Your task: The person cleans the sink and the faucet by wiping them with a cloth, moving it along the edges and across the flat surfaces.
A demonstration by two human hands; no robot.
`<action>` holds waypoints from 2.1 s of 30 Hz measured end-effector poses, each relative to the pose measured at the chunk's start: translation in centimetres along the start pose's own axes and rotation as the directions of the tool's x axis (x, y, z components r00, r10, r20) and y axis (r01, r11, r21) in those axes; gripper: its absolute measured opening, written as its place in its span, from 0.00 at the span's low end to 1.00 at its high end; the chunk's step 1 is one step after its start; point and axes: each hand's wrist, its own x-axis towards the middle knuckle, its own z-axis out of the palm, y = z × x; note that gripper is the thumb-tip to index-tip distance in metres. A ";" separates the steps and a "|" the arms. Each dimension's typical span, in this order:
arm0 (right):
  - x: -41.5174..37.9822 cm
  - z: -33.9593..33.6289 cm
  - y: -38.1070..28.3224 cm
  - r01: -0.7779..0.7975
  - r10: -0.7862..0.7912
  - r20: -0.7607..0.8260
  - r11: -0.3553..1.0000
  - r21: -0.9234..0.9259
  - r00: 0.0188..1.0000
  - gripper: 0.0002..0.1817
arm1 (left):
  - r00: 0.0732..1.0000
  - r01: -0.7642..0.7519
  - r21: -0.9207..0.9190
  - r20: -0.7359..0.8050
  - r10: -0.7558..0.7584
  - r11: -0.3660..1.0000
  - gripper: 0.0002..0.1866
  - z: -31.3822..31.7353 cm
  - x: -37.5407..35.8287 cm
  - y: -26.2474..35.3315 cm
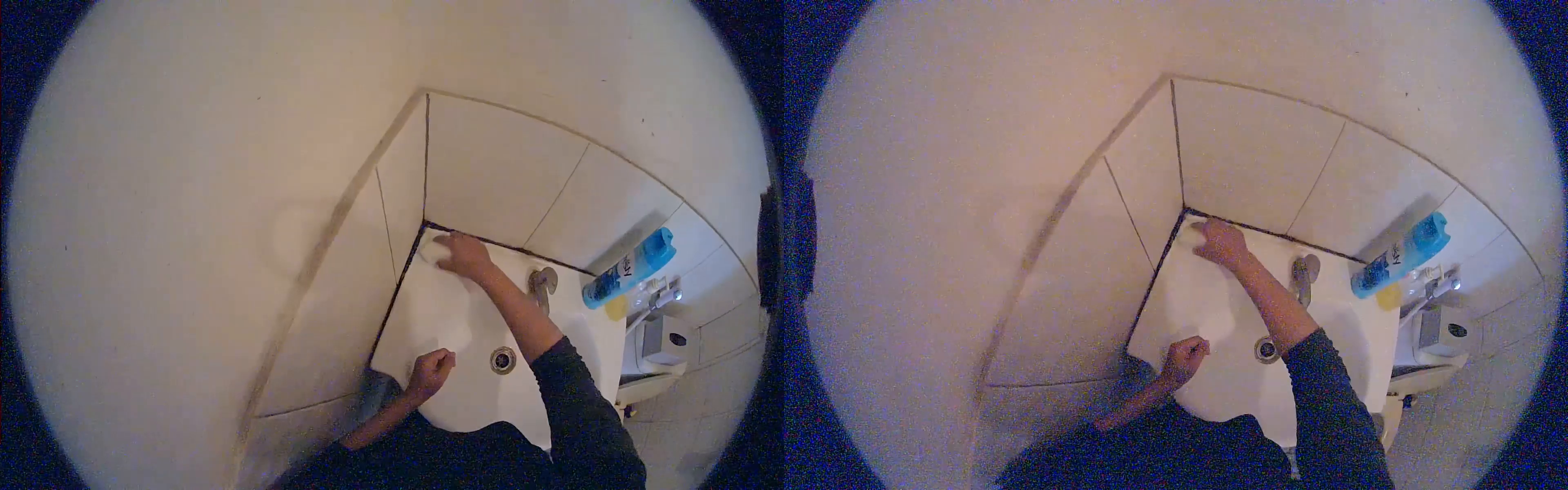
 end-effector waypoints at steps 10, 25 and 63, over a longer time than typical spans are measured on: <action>1.7 0.3 0.4 -0.119 0.119 -0.039 0.993 -0.006 0.992 0.30 | 1.000 0.023 0.025 -0.006 -0.023 0.999 0.13 0.2 -0.1 -0.2; 1.7 -0.4 0.8 0.005 -0.005 0.043 1.000 0.008 0.999 0.28 | 0.993 0.106 0.187 0.028 -0.113 0.977 0.13 -0.3 -0.2 0.7; -2.0 0.9 -3.2 -0.020 0.021 0.028 0.999 -0.025 0.999 0.28 | 0.993 0.037 0.190 -0.113 -0.015 0.981 0.16 0.4 -0.5 0.3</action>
